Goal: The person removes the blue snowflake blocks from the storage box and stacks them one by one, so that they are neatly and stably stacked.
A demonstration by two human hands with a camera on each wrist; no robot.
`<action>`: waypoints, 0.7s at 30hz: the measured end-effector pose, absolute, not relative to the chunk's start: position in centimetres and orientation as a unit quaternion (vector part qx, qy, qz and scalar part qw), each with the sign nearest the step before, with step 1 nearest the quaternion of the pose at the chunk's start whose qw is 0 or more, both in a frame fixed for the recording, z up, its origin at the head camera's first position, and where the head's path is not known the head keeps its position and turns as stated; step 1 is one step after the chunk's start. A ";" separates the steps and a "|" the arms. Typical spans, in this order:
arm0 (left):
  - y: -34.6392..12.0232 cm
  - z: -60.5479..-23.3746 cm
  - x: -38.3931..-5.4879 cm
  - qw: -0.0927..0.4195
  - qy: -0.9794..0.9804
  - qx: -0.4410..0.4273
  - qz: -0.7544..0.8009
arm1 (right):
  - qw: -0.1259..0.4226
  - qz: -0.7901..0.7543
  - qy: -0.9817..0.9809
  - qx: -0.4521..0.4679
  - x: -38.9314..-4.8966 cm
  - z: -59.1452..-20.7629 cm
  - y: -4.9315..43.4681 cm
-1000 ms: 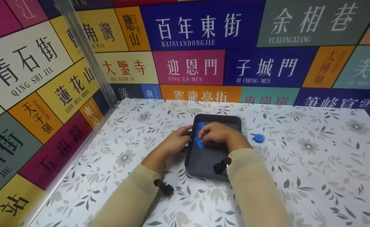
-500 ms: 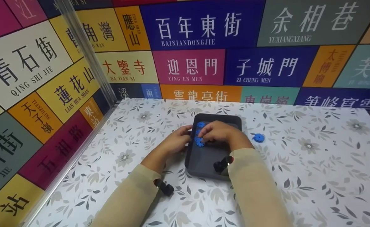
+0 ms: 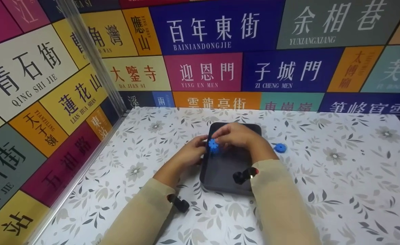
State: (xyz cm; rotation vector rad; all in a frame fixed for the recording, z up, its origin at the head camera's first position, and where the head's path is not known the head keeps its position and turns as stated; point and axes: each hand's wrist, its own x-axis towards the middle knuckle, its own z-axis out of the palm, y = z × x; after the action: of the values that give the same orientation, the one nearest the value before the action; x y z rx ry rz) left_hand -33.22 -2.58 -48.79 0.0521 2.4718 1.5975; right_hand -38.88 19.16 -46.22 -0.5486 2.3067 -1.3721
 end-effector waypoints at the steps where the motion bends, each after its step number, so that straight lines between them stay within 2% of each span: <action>1: -2.6 -48.8 -33.2 0.097 0.836 0.017 0.540 | 0.189 -0.491 0.826 -0.203 -38.6 -45.7 19.1; 5: -2.5 -48.8 -33.2 0.095 0.831 0.012 0.547 | 0.141 -0.497 0.829 -0.214 -37.1 -43.8 19.2; 10: -2.4 -48.8 -33.2 0.099 0.820 -0.002 0.563 | 0.087 -0.577 0.797 -0.159 -34.5 -42.8 19.8; 15: -2.4 -48.8 -33.3 0.096 0.824 0.001 0.558 | 0.030 -0.625 0.771 -0.114 -32.7 -42.7 21.5; 21: -2.4 -48.9 -33.3 0.097 0.827 -0.003 0.554 | -0.020 -0.639 0.766 -0.059 -32.4 -43.6 25.4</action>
State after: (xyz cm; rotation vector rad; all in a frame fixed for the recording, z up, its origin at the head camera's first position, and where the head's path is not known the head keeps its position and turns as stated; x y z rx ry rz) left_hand -33.34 -2.37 -48.94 -0.0100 2.4494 1.6409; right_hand -32.40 25.39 -43.64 -0.1865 2.4386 -2.0343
